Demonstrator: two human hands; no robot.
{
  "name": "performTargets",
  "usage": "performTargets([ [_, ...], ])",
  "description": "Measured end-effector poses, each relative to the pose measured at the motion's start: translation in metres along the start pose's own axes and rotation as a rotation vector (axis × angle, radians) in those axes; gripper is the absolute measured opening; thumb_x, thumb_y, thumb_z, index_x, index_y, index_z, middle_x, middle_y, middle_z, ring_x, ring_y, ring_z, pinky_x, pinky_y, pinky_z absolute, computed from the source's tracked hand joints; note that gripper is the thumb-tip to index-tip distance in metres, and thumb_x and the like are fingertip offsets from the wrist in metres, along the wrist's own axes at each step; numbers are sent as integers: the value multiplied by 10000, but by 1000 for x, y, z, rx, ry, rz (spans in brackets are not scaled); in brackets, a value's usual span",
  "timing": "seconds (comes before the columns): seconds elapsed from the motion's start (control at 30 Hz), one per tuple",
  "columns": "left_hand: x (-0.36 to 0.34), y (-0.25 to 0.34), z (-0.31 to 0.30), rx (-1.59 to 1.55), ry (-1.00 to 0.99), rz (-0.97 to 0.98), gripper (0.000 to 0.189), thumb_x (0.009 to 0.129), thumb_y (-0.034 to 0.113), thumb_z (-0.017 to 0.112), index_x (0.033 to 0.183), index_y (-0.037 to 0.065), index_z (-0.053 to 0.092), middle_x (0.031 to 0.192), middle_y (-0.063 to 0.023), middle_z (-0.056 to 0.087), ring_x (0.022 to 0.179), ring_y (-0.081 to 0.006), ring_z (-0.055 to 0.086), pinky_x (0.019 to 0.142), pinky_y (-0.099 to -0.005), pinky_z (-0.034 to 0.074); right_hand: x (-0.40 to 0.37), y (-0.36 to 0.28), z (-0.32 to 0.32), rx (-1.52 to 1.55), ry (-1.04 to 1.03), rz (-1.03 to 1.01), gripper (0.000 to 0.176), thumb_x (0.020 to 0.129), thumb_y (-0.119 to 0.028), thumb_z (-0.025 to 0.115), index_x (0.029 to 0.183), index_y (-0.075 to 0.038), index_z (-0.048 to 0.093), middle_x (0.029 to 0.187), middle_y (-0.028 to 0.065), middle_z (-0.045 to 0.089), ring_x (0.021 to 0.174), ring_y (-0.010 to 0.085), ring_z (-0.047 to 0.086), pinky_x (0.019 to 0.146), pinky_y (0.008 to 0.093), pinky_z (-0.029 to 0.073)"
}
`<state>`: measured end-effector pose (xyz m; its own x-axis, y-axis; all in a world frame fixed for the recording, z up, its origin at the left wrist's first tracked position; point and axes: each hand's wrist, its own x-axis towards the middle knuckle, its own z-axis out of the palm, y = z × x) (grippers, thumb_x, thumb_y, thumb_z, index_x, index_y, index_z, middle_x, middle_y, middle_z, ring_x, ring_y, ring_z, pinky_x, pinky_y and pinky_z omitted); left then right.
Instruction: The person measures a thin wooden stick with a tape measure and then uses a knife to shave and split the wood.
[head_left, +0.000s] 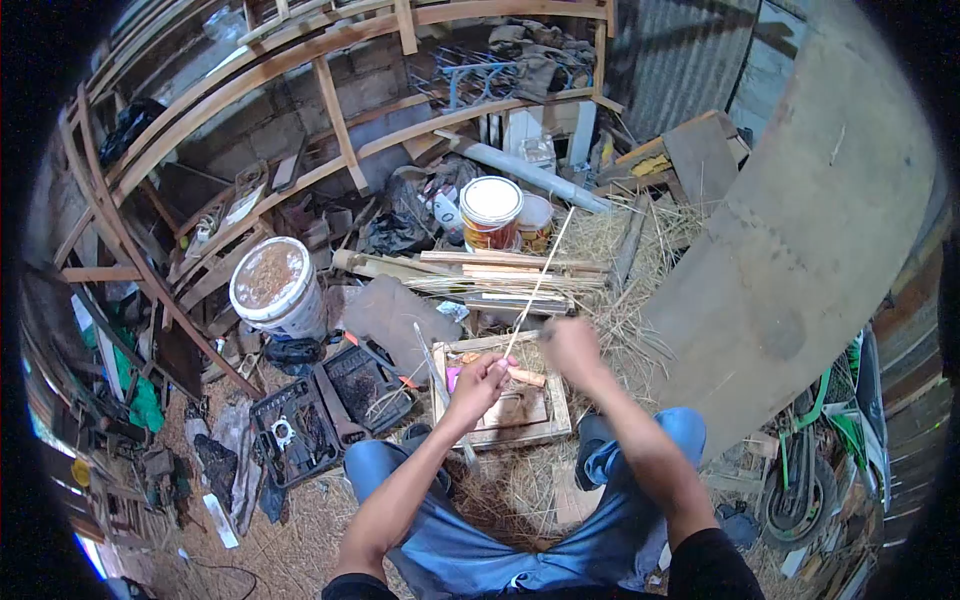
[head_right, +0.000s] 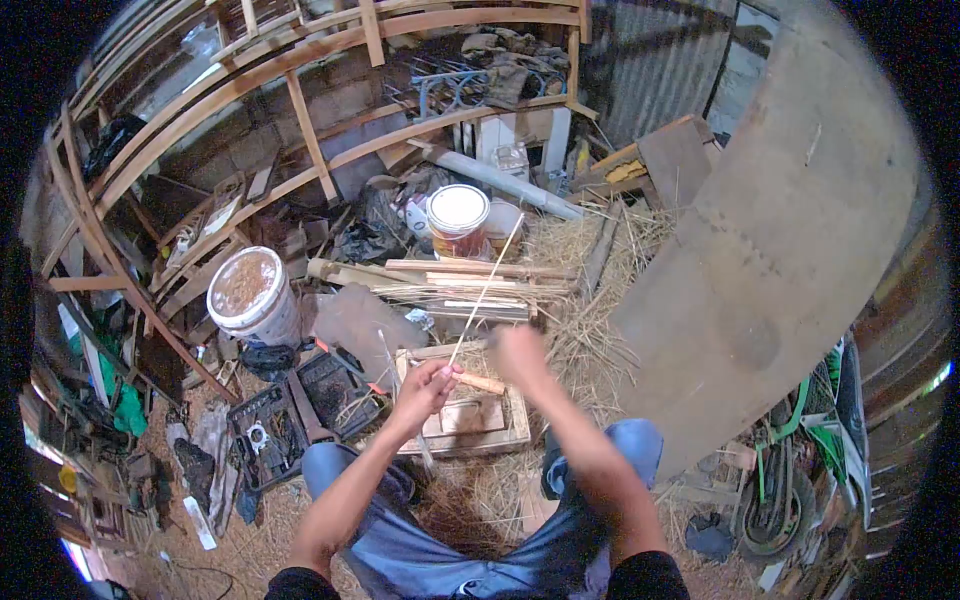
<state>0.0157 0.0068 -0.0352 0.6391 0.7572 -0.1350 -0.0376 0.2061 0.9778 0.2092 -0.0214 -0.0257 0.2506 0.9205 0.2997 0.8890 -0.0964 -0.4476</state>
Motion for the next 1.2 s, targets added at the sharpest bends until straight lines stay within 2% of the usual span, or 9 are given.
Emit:
performTargets([
  [0.1, -1, -4, 2, 10, 1, 29, 211, 974, 199, 469, 1024, 32, 588, 639, 57, 401, 470, -23, 286, 409, -192, 205, -12, -28, 24, -115, -104, -83, 108, 688, -137, 621, 697, -38, 665, 619, 202, 618, 591, 360, 635, 592, 445, 522],
  [0.17, -1, -10, 1, 73, 44, 42, 197, 974, 180, 469, 1003, 27, 590, 638, 59, 405, 469, -24, 297, 408, -191, 211, -11, -35, 18, -258, -195, -50, 166, 768, -124, 552, 710, -26, 672, 660, 196, 644, 600, 322, 661, 555, 411, 539],
  [0.37, 7, -1, 15, -33, 41, 17, 177, 972, 162, 479, 983, 20, 584, 624, 72, 392, 470, -17, 298, 401, -193, 222, -3, -20, 12, -269, -18, -30, 181, 764, -131, 537, 687, -33, 669, 682, 196, 653, 611, 322, 666, 543, 410, 534],
  [0.43, -1, 15, 19, 10, 11, 18, 192, 977, 187, 471, 992, 29, 579, 622, 70, 383, 463, -19, 297, 394, -191, 220, 5, -8, 13, -319, -57, 85, 178, 773, -112, 537, 680, -35, 668, 701, 197, 659, 643, 321, 674, 569, 411, 540],
  [0.5, -22, 18, 22, 256, -44, -118, 203, 982, 210, 459, 996, 38, 566, 612, 70, 365, 450, -22, 287, 388, -187, 206, 24, 50, -1, -334, 86, 290, 167, 786, -94, 537, 711, -25, 670, 705, 193, 660, 685, 326, 679, 595, 418, 543],
  [0.67, -25, 10, 22, -34, -146, -175, 171, 980, 191, 459, 985, 48, 554, 601, 73, 343, 460, -28, 287, 390, -184, 184, 31, 90, -9, -370, 64, 450, 171, 769, -115, 593, 844, 4, 691, 846, 216, 672, 783, 342, 676, 655, 425, 546],
  [0.8, -35, -12, 19, 185, -132, -167, 178, 983, 193, 453, 938, 58, 560, 601, 81, 320, 464, -24, 260, 399, -204, 191, 24, 123, -12, -262, 126, 629, 189, 760, -128, 605, 856, 8, 696, 910, 233, 664, 834, 351, 669, 709, 431, 542],
  [0.97, -41, 16, -3, -13, -104, -199, 215, 993, 226, 419, 952, 59, 548, 591, 71, 325, 456, -31, 255, 401, -207, 169, 27, 162, -29, -124, 189, 805, 233, 749, -160, 611, 846, 38, 686, 905, 261, 653, 853, 388, 653, 775, 439, 523],
  [1.2, -23, 11, -20, -189, -51, -95, 239, 1004, 234, 391, 1013, 34, 521, 635, 57, 339, 453, -37, 260, 393, -193, 196, 17, 15, -27, 94, -15, 194, 177, 744, -129, 600, 799, 15, 687, 716, 261, 627, 683, 376, 648, 675, 421, 528],
])
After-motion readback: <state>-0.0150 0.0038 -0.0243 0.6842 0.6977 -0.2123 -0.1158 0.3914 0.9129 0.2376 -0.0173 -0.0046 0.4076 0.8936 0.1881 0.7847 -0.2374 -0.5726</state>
